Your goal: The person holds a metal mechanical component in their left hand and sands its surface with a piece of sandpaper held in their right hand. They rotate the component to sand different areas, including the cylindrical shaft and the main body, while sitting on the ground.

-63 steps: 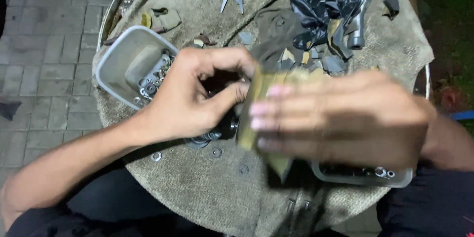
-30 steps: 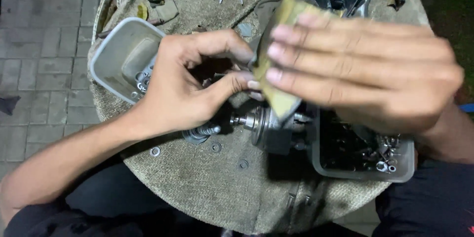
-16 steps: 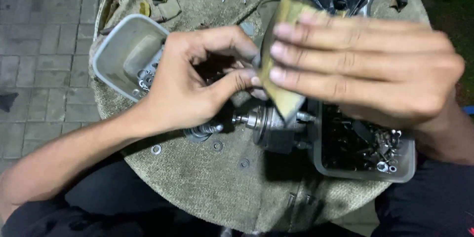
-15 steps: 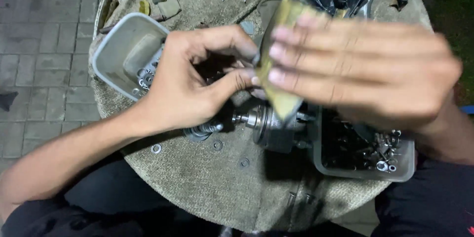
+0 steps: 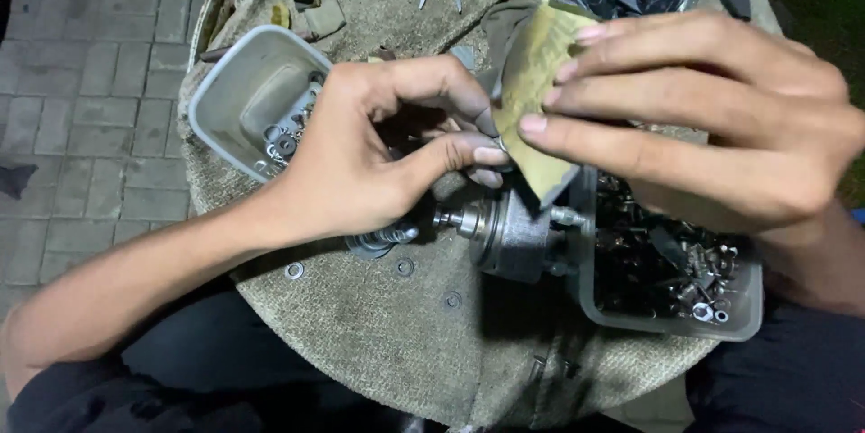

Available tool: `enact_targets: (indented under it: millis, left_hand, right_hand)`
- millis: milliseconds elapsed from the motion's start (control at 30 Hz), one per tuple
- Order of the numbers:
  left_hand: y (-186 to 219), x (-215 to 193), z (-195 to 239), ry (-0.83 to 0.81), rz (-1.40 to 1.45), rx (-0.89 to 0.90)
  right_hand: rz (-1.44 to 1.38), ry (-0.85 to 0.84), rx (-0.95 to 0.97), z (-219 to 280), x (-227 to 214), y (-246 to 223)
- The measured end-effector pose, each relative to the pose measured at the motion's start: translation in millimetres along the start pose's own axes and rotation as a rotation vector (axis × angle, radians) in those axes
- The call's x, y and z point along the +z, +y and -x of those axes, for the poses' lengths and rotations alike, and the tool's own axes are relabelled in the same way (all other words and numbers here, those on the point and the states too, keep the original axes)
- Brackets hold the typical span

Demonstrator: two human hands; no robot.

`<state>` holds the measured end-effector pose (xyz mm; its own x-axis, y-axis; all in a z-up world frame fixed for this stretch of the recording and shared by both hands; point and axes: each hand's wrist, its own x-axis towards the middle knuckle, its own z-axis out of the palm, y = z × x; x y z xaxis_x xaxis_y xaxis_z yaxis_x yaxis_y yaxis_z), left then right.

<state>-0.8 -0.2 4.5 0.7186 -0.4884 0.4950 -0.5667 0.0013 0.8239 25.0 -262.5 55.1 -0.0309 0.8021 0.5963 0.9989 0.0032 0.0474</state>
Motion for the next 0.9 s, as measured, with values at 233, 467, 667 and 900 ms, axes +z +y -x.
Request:
enact_targets:
  millis: [233,467,667,900]
  left_hand:
    - [1.9,-0.5,-1.3,-0.004,0.04,-0.011]
    - [3.0,-0.2,-1.2,-0.008,0.021,-0.021]
    - [7.1,0.6,-3.1,-0.02,-0.004,-0.074]
    - [4.7,-0.1,-1.3,-0.025,-0.029,-0.04]
  right_hand:
    - [-0.056,0.033,0.126,-19.9,-0.3,-16.0]
    - [0.043,-0.033,0.106,-22.8,-6.6,-12.7]
    - [-0.317,-0.197,0.094,52.5,0.3,13.0]
    - [-0.11,-0.098,0.219,-30.5,-9.7,-29.5]
